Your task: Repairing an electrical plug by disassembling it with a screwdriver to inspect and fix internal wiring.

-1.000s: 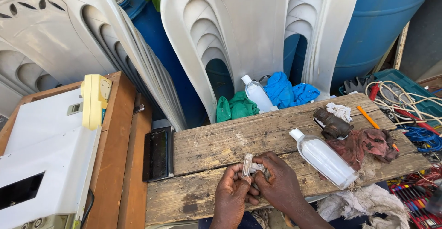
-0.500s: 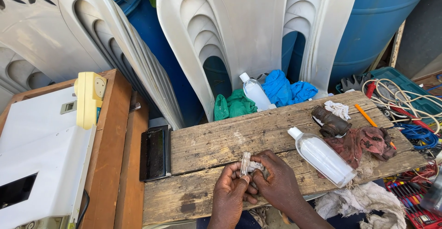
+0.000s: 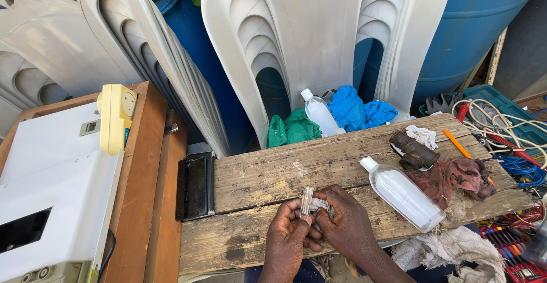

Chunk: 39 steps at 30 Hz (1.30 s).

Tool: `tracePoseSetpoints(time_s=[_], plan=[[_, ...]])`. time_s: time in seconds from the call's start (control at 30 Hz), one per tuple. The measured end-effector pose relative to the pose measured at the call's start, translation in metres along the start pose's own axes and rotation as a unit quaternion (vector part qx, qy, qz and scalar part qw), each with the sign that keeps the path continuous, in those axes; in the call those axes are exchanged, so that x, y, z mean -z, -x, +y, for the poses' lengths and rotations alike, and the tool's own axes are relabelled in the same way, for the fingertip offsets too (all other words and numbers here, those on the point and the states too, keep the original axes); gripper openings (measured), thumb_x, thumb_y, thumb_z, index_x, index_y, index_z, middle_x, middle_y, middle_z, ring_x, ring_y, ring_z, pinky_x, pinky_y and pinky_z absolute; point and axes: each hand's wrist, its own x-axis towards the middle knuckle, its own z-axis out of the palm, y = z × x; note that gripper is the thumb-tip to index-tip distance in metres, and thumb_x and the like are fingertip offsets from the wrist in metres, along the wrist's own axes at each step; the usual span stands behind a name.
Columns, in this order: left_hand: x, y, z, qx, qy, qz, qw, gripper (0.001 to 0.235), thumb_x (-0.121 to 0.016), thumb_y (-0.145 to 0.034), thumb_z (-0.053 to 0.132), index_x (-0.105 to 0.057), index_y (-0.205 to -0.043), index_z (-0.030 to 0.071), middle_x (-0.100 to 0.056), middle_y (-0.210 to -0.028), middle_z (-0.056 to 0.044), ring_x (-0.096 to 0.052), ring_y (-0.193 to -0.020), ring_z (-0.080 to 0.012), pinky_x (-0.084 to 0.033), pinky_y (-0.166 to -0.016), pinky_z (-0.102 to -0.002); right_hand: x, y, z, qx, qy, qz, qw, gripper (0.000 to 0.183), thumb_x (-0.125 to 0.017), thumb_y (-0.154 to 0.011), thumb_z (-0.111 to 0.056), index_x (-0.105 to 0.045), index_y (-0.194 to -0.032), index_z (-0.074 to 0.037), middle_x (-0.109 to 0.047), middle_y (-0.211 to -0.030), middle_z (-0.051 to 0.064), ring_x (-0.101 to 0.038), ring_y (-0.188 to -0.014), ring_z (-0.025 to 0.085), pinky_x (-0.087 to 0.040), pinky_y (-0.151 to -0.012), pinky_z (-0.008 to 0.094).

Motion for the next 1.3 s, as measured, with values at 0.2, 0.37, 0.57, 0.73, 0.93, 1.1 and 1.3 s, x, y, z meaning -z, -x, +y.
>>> tracePoseSetpoints(time_s=[0.2,0.37,0.57,0.73,0.93,1.1,1.3], plan=[[-0.001,0.003,0.003,0.004,-0.006,-0.007,1.0,0.042,-0.063,-0.104,0.009,-0.059,-0.145,0.003,-0.065,-0.114,-0.019,-0.069,-0.073,-0.0284,-0.068,-0.057,-0.039,-0.003,-0.001,0.008,0.017,0.011,0.004,1.0,0.034,-0.06,-0.089,-0.021,-0.076,-0.119,-0.018,-0.072,-0.115,-0.006,-0.076,-0.098,0.022,-0.056,-0.079,0.042],[0.001,-0.002,-0.002,0.003,-0.006,-0.002,1.0,0.043,-0.063,-0.103,0.008,-0.058,-0.145,0.001,-0.066,-0.11,-0.02,-0.069,-0.072,-0.0282,-0.067,-0.055,-0.039,-0.002,-0.001,0.006,0.014,0.011,0.004,1.0,0.034,-0.06,-0.09,-0.022,-0.077,-0.119,-0.019,-0.072,-0.113,-0.007,-0.075,-0.091,0.02,-0.055,-0.075,0.041],[0.001,-0.004,-0.005,-0.008,-0.007,0.0,1.0,0.041,-0.063,-0.103,0.006,-0.06,-0.142,-0.001,-0.067,-0.105,-0.02,-0.069,-0.069,-0.0261,-0.066,-0.052,-0.037,-0.004,-0.001,0.013,0.053,0.005,0.017,0.998,0.033,-0.061,-0.089,-0.02,-0.076,-0.119,-0.017,-0.073,-0.114,-0.004,-0.075,-0.1,0.022,-0.056,-0.082,0.041],[0.001,-0.003,-0.005,-0.003,-0.007,0.002,1.0,0.043,-0.064,-0.102,0.007,-0.059,-0.144,0.001,-0.066,-0.105,-0.021,-0.07,-0.07,-0.0279,-0.067,-0.053,-0.038,-0.005,-0.002,0.012,0.047,0.004,0.017,0.999,0.034,-0.06,-0.087,-0.019,-0.076,-0.118,-0.017,-0.073,-0.113,-0.004,-0.075,-0.1,0.021,-0.056,-0.084,0.039],[-0.001,-0.002,-0.004,-0.017,0.003,0.009,1.0,0.039,-0.065,-0.101,0.005,-0.061,-0.139,-0.002,-0.064,-0.11,-0.019,-0.069,-0.068,-0.0255,-0.065,-0.049,-0.035,-0.003,-0.002,0.01,0.04,0.002,0.013,0.999,0.035,-0.06,-0.087,-0.019,-0.077,-0.117,-0.017,-0.073,-0.111,-0.004,-0.076,-0.098,0.021,-0.056,-0.081,0.04],[0.001,0.006,0.009,0.029,-0.023,-0.018,0.999,0.051,-0.063,-0.104,0.015,-0.053,-0.153,0.011,-0.065,-0.122,-0.017,-0.07,-0.081,-0.0309,-0.072,-0.068,-0.044,-0.002,0.0,0.009,-0.011,-0.008,-0.01,1.0,0.033,-0.063,-0.092,-0.023,-0.076,-0.123,-0.021,-0.074,-0.118,-0.007,-0.075,-0.101,0.022,-0.056,-0.08,0.045],[-0.002,0.007,0.01,0.025,-0.027,0.005,0.999,0.05,-0.063,-0.105,0.009,-0.052,-0.153,0.005,-0.069,-0.111,-0.019,-0.072,-0.073,-0.0257,-0.069,-0.057,-0.036,0.026,0.003,-0.023,-0.107,-0.146,0.114,0.977,0.036,-0.071,-0.095,-0.007,-0.078,-0.128,-0.02,-0.073,-0.118,0.003,-0.062,-0.054,0.015,-0.054,-0.038,0.029]])
